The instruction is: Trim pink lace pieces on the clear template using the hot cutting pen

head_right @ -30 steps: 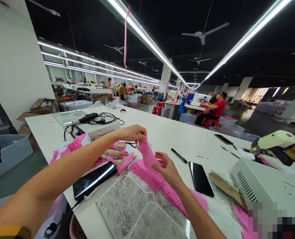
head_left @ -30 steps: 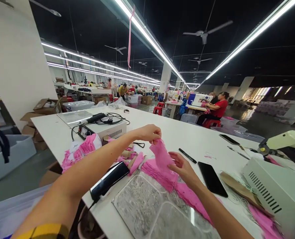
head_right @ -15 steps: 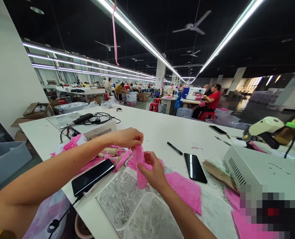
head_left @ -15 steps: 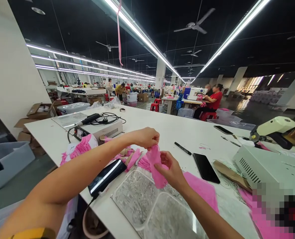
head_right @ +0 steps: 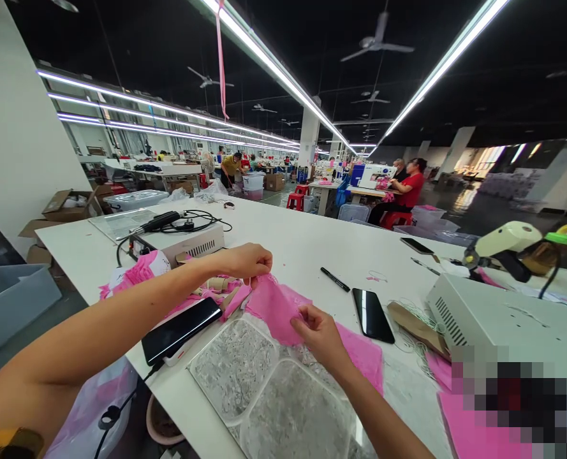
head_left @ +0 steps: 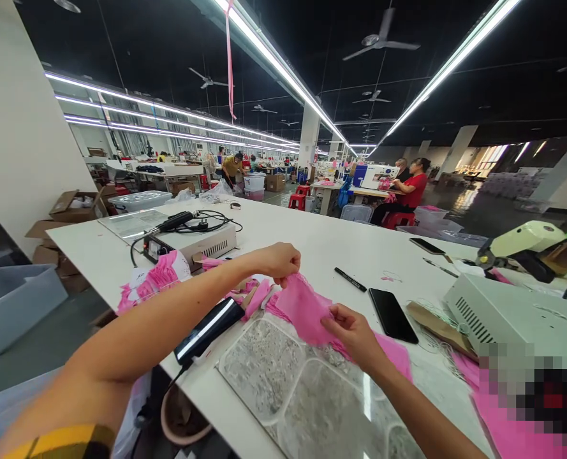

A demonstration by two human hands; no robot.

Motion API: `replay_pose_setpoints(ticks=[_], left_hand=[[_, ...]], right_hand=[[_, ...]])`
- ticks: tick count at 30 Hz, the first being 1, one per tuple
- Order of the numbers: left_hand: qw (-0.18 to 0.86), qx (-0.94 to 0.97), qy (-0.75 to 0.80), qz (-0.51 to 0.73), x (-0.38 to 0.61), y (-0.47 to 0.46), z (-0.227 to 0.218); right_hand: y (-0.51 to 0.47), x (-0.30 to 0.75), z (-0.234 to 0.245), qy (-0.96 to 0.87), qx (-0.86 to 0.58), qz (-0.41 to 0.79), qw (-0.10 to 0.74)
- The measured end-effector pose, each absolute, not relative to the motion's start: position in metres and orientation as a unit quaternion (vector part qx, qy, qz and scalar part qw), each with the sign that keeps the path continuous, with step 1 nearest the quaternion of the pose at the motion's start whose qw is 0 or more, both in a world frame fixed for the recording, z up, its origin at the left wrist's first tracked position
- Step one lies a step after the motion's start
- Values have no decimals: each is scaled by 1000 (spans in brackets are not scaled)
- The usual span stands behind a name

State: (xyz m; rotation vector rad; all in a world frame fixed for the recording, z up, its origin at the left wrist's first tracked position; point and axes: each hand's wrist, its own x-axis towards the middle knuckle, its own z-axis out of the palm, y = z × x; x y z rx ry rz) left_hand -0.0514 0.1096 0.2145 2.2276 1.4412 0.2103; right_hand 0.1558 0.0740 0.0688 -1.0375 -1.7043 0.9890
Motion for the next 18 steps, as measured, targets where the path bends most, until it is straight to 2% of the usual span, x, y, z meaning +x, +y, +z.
replay_pose_setpoints(ticks=[4,8,15,18], left_hand=[[237,805,534,108,-56,147,193],[188,814,527,155,-62,177,168],[112,856,486,136,-84,166,100],[94,862,478,138,-89,158,88]], right_hand=[[120,177,91,-700,-455,324,444],[158,182,102,-719,-464,219,469],[132,153,43,-801,-392,175,417],[114,156,30,-798,-397,186,414]])
